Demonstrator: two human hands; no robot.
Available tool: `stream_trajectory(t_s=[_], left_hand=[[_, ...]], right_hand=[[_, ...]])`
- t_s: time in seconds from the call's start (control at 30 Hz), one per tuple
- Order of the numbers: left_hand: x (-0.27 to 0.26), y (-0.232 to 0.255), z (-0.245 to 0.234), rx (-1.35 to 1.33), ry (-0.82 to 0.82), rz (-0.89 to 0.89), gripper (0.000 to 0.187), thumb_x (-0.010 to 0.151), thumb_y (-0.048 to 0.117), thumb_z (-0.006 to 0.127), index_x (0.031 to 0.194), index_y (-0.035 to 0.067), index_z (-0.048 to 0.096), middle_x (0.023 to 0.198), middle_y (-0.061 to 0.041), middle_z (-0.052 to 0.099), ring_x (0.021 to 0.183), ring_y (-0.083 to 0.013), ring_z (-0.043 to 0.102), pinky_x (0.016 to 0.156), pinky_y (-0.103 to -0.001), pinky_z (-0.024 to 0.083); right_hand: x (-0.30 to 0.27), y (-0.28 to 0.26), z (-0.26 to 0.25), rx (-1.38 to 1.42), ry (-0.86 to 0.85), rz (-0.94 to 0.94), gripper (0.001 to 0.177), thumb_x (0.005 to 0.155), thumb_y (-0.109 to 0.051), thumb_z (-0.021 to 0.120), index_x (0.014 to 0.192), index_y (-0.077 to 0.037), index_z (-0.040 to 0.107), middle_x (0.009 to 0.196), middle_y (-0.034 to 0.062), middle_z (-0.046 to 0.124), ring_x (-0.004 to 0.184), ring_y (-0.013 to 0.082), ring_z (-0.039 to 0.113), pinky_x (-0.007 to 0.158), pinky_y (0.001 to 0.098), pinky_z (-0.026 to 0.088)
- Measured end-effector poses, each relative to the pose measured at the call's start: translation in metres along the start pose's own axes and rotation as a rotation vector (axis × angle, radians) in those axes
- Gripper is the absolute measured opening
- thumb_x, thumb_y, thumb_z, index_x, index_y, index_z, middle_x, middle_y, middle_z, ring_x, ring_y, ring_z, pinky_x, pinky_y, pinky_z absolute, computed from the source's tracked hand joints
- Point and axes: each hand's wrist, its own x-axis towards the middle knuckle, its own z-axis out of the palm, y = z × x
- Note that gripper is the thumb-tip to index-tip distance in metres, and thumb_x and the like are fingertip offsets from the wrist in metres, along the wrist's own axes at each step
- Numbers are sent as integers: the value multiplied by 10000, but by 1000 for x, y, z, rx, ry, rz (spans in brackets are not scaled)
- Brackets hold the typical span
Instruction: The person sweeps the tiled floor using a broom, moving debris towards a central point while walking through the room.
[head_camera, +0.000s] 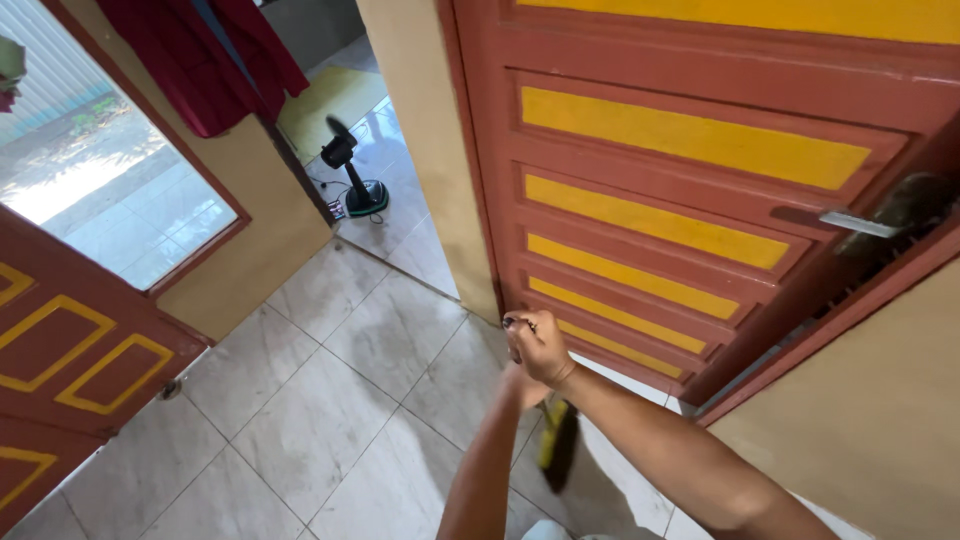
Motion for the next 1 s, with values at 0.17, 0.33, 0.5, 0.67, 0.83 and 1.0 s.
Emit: stream_trajectory(t_s=[0.17,0.33,0.5,0.67,0.83,1.0], left_hand=[[-5,14,-41,-7,186,-229,402,816,392,714,1106,115,701,1075,-213,719,1089,-439,631,881,-501,515],[17,49,-73,-109,221,-358,344,791,344,741,996,68,738,1013,-239,717,1065,-416,668,882,-469,543],[68,49,-77,-19,107,-215,287,831,287,688,988,60,764,1005,-229,748,1048,-396,697,876,-460,555],[124,18,-56,-151,37,69,367,816,306,749,1109,87,719,1095,-185,749,1045,-320,705,871,-422,545],[165,-25,-34,-475,-36,170,411,900,267,747,1222,51,610,1216,-205,685,1143,-310,633,943,-412,524],[178,-46,-77,-181,-60,-20,560,893,358,672,1387,123,554,1309,-176,667,1194,-298,646,958,-403,510]], right_hand=[[7,3,6,51,-103,-51,246,891,-69,444,646,-47,445,554,3,416,479,94,369,438,296,337],[42,-34,-3,-205,-65,-184,312,878,-110,428,577,-45,474,523,24,502,472,107,456,439,294,377],[91,-66,5,-111,68,-52,378,931,-158,490,571,-59,433,519,5,438,443,102,392,405,308,313],[138,-56,12,-377,153,-80,394,919,-164,541,539,-69,490,490,-26,466,433,78,427,400,308,334],[179,-21,6,-478,-7,-301,347,955,-138,531,627,-81,435,578,-43,325,550,51,327,469,286,278],[205,17,12,-270,6,-26,332,942,-98,494,613,-74,463,524,-40,403,487,63,380,435,283,311]])
